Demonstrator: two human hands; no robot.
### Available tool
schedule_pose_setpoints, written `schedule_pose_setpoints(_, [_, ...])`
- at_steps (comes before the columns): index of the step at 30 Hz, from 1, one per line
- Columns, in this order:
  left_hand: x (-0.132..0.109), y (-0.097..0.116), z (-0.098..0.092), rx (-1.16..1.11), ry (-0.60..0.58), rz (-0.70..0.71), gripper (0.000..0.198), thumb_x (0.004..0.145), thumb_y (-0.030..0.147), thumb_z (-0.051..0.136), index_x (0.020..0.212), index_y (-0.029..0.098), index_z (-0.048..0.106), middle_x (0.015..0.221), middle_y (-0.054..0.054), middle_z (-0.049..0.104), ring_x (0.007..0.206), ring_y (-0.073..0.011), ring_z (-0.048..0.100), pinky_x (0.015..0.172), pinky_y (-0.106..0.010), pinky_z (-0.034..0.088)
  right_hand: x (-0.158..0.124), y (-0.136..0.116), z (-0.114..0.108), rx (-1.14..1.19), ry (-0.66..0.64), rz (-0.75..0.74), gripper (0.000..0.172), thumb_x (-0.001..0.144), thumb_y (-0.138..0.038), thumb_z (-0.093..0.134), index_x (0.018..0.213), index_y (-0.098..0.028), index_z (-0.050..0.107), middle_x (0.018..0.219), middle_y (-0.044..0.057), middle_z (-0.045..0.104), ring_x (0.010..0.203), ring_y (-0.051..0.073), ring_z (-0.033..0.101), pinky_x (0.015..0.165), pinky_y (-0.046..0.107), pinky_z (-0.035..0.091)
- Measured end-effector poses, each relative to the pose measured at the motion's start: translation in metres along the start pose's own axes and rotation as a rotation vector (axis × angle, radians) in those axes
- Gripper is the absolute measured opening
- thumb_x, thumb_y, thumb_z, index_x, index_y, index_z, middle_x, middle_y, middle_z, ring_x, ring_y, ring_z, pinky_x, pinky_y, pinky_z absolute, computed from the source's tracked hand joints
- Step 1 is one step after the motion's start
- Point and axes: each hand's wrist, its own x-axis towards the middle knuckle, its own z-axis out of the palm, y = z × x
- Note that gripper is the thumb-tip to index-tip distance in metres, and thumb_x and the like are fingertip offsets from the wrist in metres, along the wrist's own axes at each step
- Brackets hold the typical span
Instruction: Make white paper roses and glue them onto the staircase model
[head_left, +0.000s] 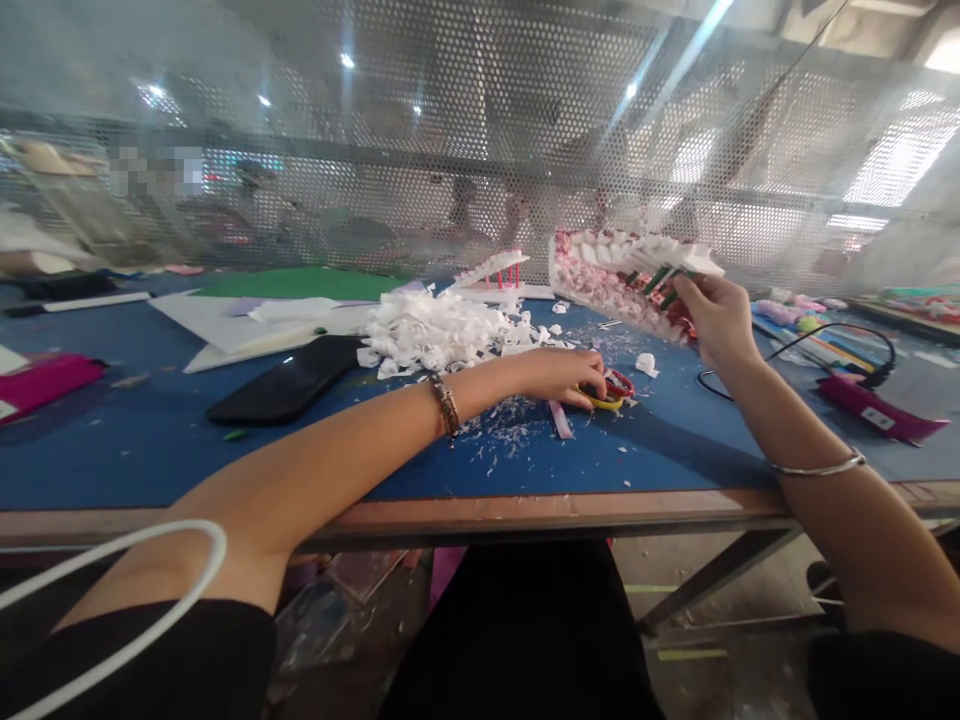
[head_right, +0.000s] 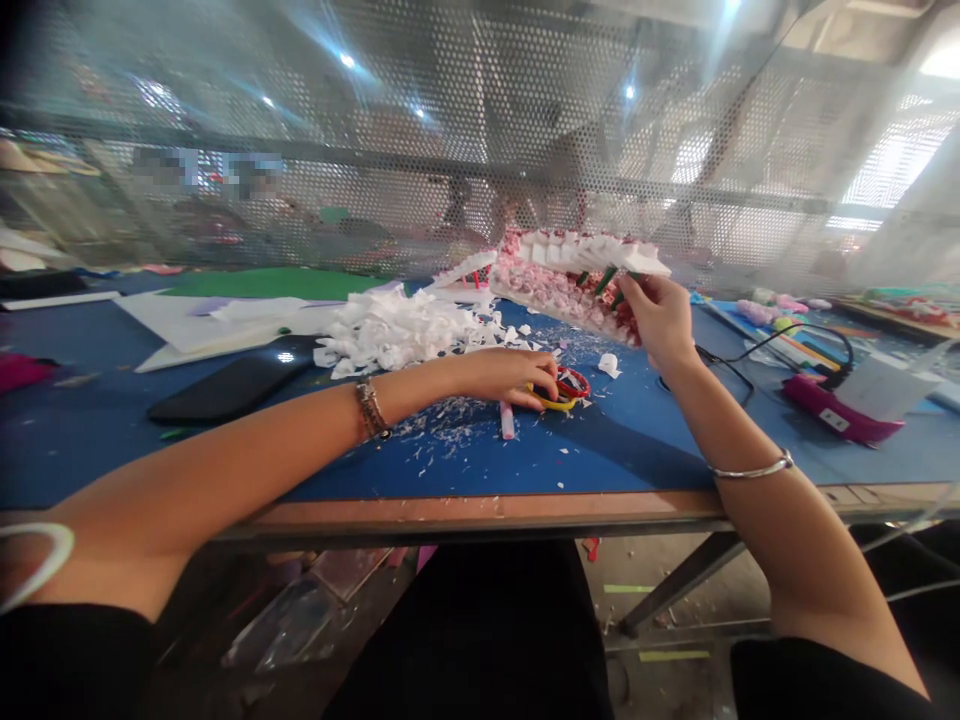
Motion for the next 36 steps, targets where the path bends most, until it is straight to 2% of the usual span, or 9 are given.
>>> schedule_pose_setpoints(8, [0.021,-0.002,-0.002,0.128,0.041,0.060,0.019,0.086,0.025,0.053,0.089,0.021,0.071,0.093,-0.006,0.065,0.078,-0.0129,0.056,0.061,-0.024,0.034,-0.001,-0.001,0.000,0.015,-0.016,0.050,0.024,0.074,-0.045,0.065,0.069,-0.022,0.061,0.055,0.000,0.055,0.043,0.008,0.043,0.038,0.023,0.028])
schedule_pose_setpoints(13, [0.013,-0.020,-0.003,-0.134,0.019,0.064,0.025,0.084,0.036,0.055,0.081,0.020,0.074,0.086,-0.007,0.069,0.078,-0.0144,0.059,0.069,-0.024,0.039,-0.003,-0.002,0.001,0.022,-0.016,0.073,0.019,0.075,-0.038,0.064,0.069,-0.021,0.062,0.054,0.000,0.055,0.042,0.007,0.043,0.037,0.022,0.027])
schedule_pose_setpoints(17, [-0.016,-0.058,-0.008,-0.085,0.358,-0.216,0.032,0.082,0.040,0.051,0.094,0.018,0.072,0.101,-0.011,0.067,0.094,-0.0198,0.058,0.083,-0.029,0.040,0.003,-0.001,-0.001,0.076,0.001,0.091,0.015,0.077,-0.031,0.062,0.069,-0.018,0.062,0.052,0.000,0.054,0.042,0.006,0.043,0.040,0.024,0.030])
schedule_pose_setpoints(18, [-0.024,-0.068,-0.009,-0.020,0.363,-0.289,0.034,0.082,0.038,0.049,0.100,0.018,0.070,0.107,-0.012,0.065,0.098,-0.0209,0.056,0.087,-0.030,0.038,0.005,-0.001,-0.002,0.091,0.008,0.088,0.014,0.078,-0.028,0.061,0.069,-0.017,0.062,0.052,0.000,0.054,0.043,0.006,0.044,0.041,0.024,0.031])
schedule_pose_setpoints(20, [-0.036,-0.084,-0.011,0.032,0.188,-0.373,0.033,0.075,0.037,0.055,0.095,0.016,0.070,0.104,-0.013,0.065,0.097,-0.0220,0.055,0.090,-0.032,0.037,0.010,0.000,-0.006,0.116,0.028,0.082,0.013,0.077,-0.026,0.061,0.069,-0.016,0.062,0.053,0.001,0.055,0.045,0.006,0.046,0.043,0.023,0.034])
schedule_pose_setpoints(25, [-0.049,-0.101,-0.015,0.035,0.042,-0.422,0.036,0.069,0.041,0.059,0.092,0.015,0.068,0.099,-0.012,0.064,0.089,-0.0218,0.056,0.078,-0.030,0.040,0.018,-0.002,-0.016,0.157,0.104,0.066,0.014,0.074,-0.029,0.063,0.072,-0.015,0.065,0.055,-0.002,0.054,0.046,0.005,0.048,0.043,0.021,0.036])
schedule_pose_setpoints(29, [-0.048,-0.106,-0.020,0.048,0.054,-0.407,0.049,0.064,0.044,0.063,0.100,0.010,0.062,0.111,-0.017,0.057,0.100,-0.0249,0.053,0.085,-0.032,0.039,0.019,-0.004,-0.017,0.199,0.119,0.123,0.011,0.075,-0.026,0.063,0.072,-0.015,0.065,0.055,-0.003,0.053,0.046,0.004,0.048,0.043,0.019,0.036])
schedule_pose_setpoints(34, [-0.058,-0.109,-0.043,0.050,0.148,-0.416,0.044,0.064,0.044,0.063,0.096,0.014,0.061,0.128,-0.013,0.050,0.115,-0.0250,0.046,0.095,-0.031,0.035,0.009,-0.001,-0.009,0.161,-0.019,0.251,0.015,0.077,-0.032,0.062,0.077,-0.017,0.064,0.052,-0.003,0.053,0.041,0.005,0.045,0.037,0.019,0.030])
schedule_pose_setpoints(36, [-0.068,-0.106,-0.058,0.043,0.150,-0.517,0.039,0.070,0.042,0.057,0.094,0.012,0.062,0.115,-0.012,0.059,0.105,-0.0238,0.052,0.090,-0.032,0.037,0.001,0.004,-0.005,0.123,-0.085,0.282,0.016,0.077,-0.034,0.062,0.076,-0.018,0.064,0.050,-0.004,0.053,0.038,0.005,0.042,0.035,0.019,0.027])
